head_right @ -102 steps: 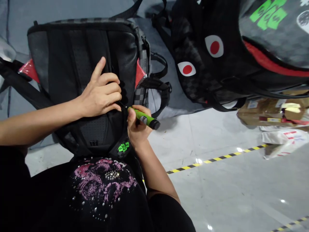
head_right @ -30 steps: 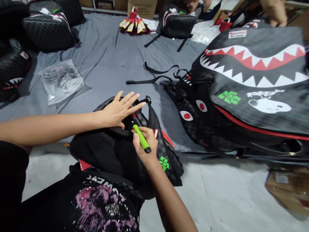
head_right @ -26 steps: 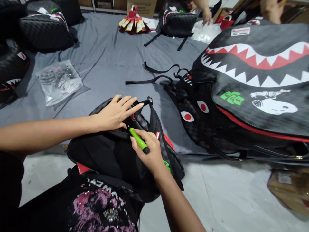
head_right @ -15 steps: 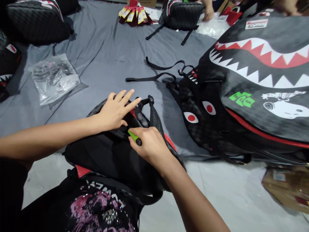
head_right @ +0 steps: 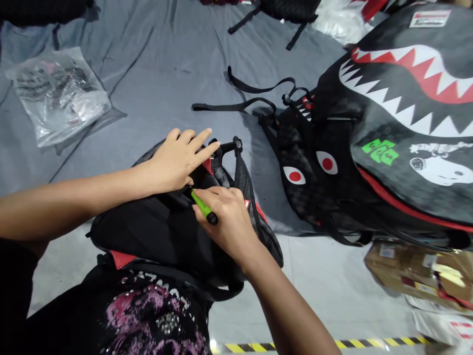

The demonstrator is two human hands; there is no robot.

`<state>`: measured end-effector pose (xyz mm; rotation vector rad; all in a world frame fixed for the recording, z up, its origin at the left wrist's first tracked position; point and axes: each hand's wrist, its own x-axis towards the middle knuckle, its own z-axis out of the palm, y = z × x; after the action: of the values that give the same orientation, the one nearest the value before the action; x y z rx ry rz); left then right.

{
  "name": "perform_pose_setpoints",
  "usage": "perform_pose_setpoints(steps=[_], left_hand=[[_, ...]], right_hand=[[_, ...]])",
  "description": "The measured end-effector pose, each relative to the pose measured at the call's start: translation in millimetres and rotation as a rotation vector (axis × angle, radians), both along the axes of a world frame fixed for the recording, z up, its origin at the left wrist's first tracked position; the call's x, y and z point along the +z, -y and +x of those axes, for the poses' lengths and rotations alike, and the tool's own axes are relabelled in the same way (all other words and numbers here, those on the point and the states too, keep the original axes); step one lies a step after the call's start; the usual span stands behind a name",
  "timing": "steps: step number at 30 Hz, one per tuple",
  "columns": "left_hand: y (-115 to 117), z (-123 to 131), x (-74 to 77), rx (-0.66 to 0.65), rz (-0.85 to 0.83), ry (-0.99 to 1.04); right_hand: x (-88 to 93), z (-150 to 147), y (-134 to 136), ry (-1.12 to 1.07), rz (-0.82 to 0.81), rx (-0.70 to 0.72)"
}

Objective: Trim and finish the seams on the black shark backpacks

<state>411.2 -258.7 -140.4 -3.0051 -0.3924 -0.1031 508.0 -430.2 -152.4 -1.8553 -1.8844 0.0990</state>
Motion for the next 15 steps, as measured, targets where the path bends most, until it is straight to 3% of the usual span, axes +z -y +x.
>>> perform_pose_setpoints(steps=[8,15], left_hand=[[-0.7,-1.8,-0.9,-0.017,-0.059,0.055],[-1.8,-2.2,-3.5,-0.024,-0.142,0.095]], right_hand=[[-6.5,-19.9,2.3,0.055,0.034,-0.222],[-16.0,-34.8,0.1,-0.084,0.087,-0.359]])
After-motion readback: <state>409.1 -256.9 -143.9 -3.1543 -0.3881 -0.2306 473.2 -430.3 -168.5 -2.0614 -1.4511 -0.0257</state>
